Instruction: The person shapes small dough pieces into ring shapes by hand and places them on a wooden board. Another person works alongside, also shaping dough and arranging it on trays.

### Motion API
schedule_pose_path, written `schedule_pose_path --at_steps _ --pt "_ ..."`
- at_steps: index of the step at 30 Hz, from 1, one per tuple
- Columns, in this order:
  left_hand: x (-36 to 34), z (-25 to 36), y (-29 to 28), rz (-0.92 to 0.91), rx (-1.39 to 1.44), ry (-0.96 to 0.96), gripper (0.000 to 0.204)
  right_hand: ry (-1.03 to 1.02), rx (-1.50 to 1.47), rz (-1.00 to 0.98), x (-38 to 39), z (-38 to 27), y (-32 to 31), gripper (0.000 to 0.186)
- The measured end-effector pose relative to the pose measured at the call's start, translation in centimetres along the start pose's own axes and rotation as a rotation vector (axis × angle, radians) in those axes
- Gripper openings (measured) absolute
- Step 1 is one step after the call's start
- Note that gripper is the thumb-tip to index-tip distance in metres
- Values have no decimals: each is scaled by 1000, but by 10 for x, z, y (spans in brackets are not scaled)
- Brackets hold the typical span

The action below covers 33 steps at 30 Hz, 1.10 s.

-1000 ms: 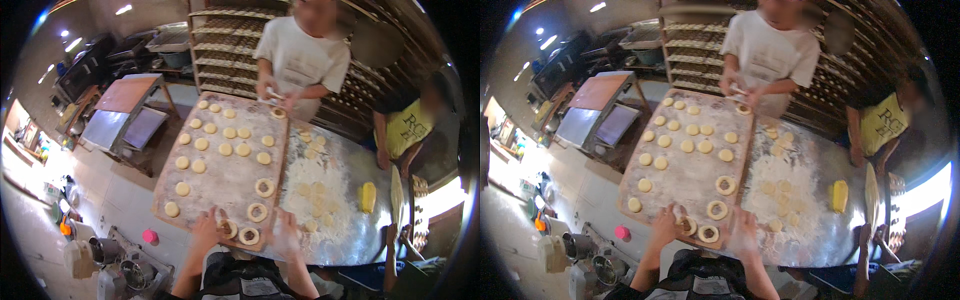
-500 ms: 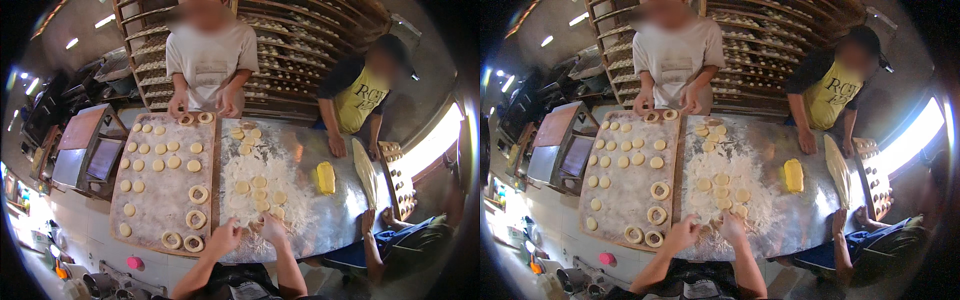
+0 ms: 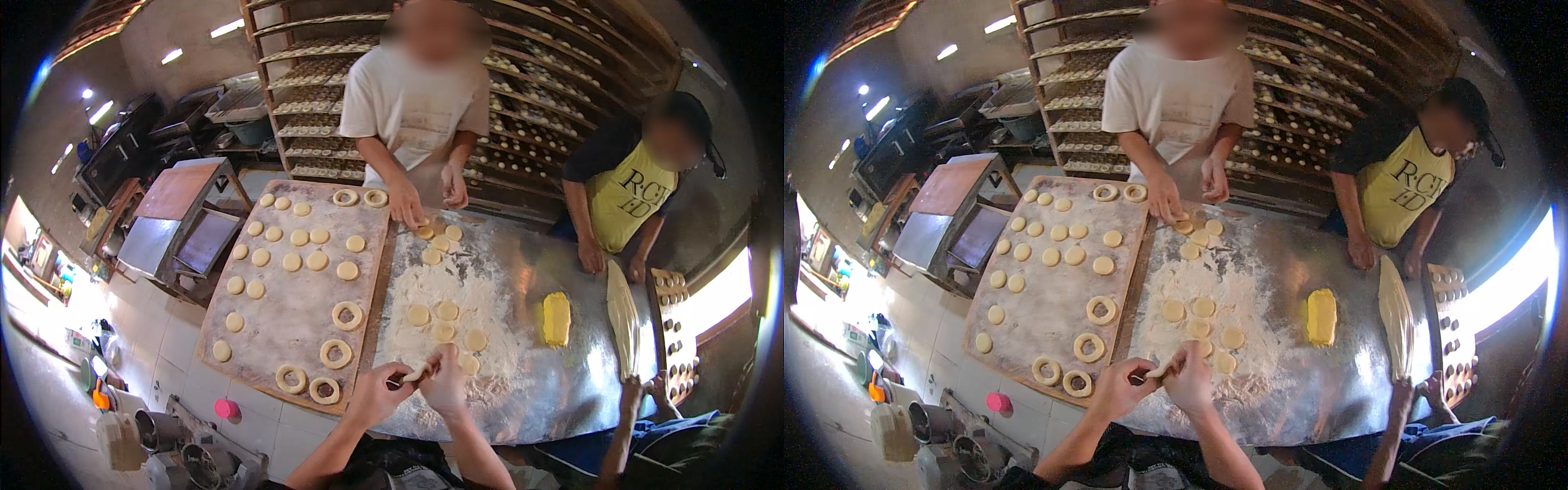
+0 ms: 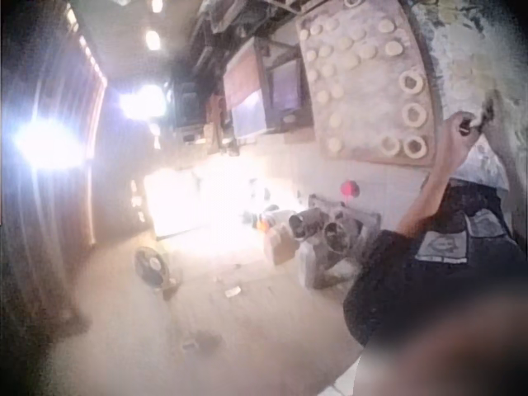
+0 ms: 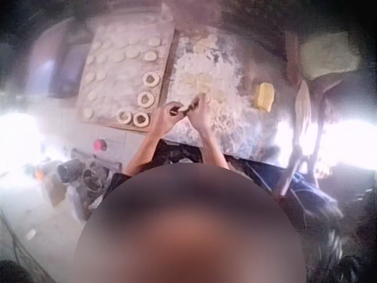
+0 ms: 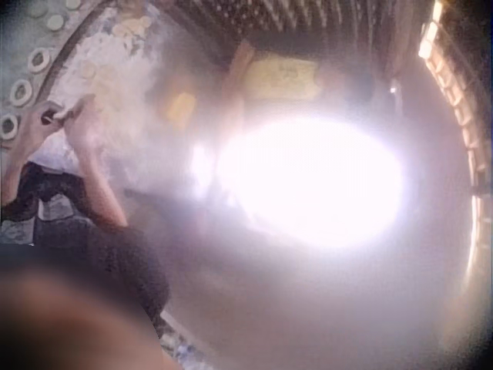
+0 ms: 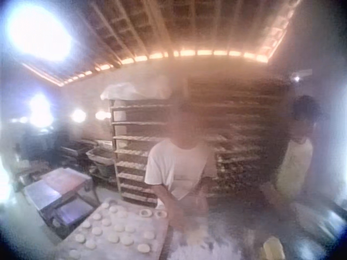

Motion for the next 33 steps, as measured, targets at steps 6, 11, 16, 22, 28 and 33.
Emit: schedule_pose_path --at_steps 6,11,16,22,28,33 --pt "16 18 -41 487 -195 361 54 82 -557 -90 2 1 57 69" --pt "12 -6 -57 73 467 448 53 243 -1443 -137 2 -40 85 60" --pt "-4 -44 -74 -102 1074 305 43 -45 -17 -116 -16 -62 95 58" --pt "6 -41 -124 488 -87 379 26 -11 -791 -116 -23 -79 134 59" --pt "3 -36 -143 378 -131 513 22 99 -615 -57 -34 -68 165 63" --pt "-7 -52 -171 391 -66 400 23 161 -1156 -28 -43 -83 194 90"
Point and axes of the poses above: each hand's wrist, its own x-axis away from the middle knuckle, its own y-axis out of the palm, z = x × y, the point moved 10 cm from there along -x, towards the middle knuckle, and after that the axes turned 15 degrees about -y, right-handed, at the moved point
